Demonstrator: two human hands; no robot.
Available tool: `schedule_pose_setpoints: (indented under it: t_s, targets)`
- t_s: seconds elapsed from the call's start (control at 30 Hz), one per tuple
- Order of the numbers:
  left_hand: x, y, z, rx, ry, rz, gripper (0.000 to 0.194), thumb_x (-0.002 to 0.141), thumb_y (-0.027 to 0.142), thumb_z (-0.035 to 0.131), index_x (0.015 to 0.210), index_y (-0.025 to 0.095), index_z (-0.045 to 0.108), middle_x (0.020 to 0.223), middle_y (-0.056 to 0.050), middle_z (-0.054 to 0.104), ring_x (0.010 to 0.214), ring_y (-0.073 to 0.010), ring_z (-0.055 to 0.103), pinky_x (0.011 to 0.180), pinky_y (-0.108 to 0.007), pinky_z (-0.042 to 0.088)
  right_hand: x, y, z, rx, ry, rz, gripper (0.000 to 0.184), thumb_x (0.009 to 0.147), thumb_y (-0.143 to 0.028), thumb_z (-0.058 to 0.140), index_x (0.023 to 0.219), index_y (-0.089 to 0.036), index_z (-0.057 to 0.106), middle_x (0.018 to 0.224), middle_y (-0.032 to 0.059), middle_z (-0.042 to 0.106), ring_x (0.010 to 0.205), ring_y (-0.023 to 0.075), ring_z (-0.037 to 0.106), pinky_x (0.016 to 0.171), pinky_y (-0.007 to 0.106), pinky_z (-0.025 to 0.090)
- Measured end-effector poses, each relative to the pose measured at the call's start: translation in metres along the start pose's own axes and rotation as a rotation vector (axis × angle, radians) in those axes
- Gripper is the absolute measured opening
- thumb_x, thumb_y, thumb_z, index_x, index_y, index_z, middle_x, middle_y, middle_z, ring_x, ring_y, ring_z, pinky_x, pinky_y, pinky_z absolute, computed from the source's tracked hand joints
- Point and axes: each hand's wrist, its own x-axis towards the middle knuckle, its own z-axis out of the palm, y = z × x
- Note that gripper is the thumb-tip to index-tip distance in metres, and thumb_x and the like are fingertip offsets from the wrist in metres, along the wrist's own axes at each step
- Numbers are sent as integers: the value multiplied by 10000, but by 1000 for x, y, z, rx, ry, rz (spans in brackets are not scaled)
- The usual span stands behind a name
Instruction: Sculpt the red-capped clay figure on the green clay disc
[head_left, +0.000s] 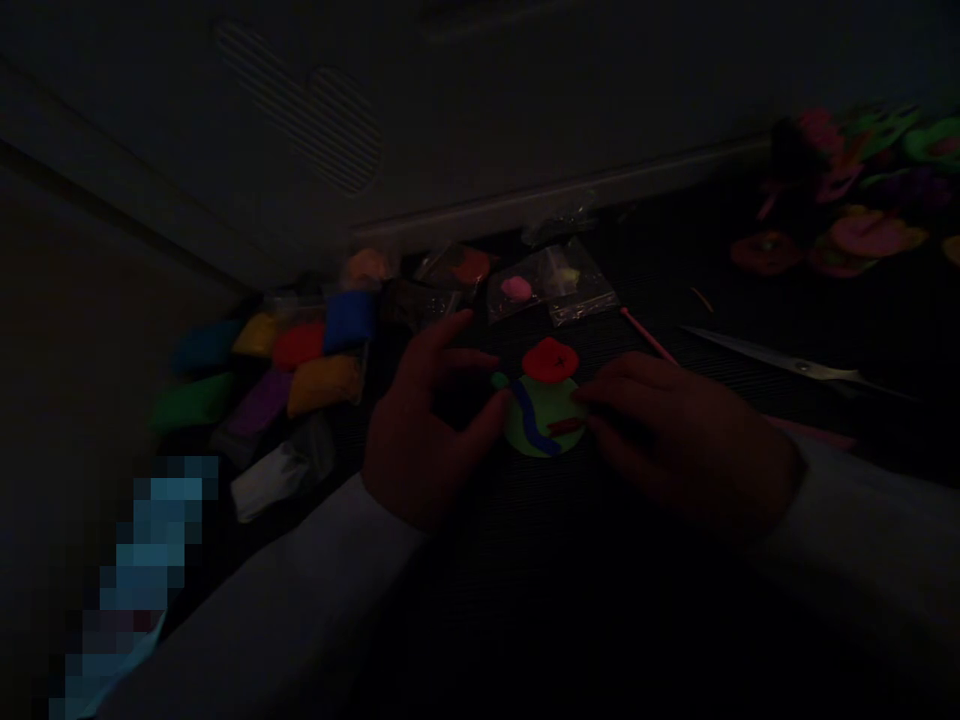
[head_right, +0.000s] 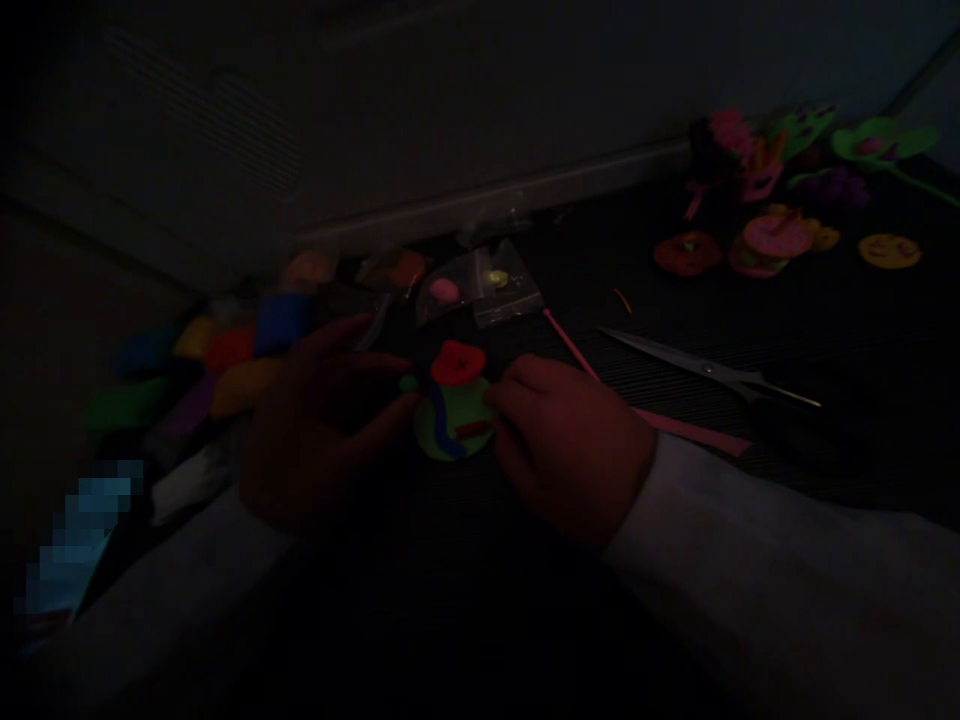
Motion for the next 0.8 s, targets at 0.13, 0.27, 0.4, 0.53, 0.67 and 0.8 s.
schedule_pose_setpoints:
  t_s: [0.13, 0.27, 0.4, 0.53, 0.67, 0.8]
  targets:
    - [1, 2, -1, 18, 14, 15, 644, 688, 217, 670, 1261, 214, 376, 939, -19, 649, 862, -164, 610, 788, -302, 475, 0, 0, 1, -8, 9, -2, 200, 806, -178, 488, 964, -150, 608, 984, 67, 582, 842, 164, 562, 760, 315, 482]
    - [1, 4, -2, 62, 26, 26, 619, 680, 209, 673, 1238, 212, 403, 908, -8, 656, 857, -164, 610, 793, -303, 471, -1, 0, 1, -10, 6, -2, 217, 807, -180, 488, 987, -147, 606, 977, 69, 584, 839, 167, 564, 757, 321, 484]
    - [0, 4, -2, -9, -4, 3, 646, 685, 219, 660, 1263, 228, 371, 990, -31, 638, 879, -180, 603, 793, -328, 476, 0, -1, -1, -6, 8, 4, 211, 804, -177, 491, 976, -146, 608, 971, 71, 584, 834, 169, 565, 748, 324, 486]
    - [1, 1, -3, 8, 0, -4, 645, 675, 206, 644, 1262, 202, 377, 1006, -46, 627, 831, -178, 594, 765, -345, 473, -1, -1, -2, 1, -3, 6, 204, 804, -174, 491, 971, -151, 608, 985, 71, 581, 855, 171, 559, 766, 328, 481]
    - [1, 1, -4, 96, -27, 5, 576, 678, 196, 634, 1216, 173, 428, 942, -36, 641, 887, -197, 591, 828, -371, 443, -1, 1, -1, 2, -4, -10, 226, 809, -170, 481, 999, -141, 601, 977, 76, 580, 850, 169, 556, 758, 322, 480]
    - [-1, 3, -6, 127, 10, 72, 548, 688, 203, 634, 1203, 182, 445, 977, -31, 632, 930, -191, 583, 863, -354, 432, 0, 2, 2, 7, -5, -12, 224, 812, -173, 482, 1000, -145, 600, 972, 71, 580, 843, 164, 555, 762, 319, 477]
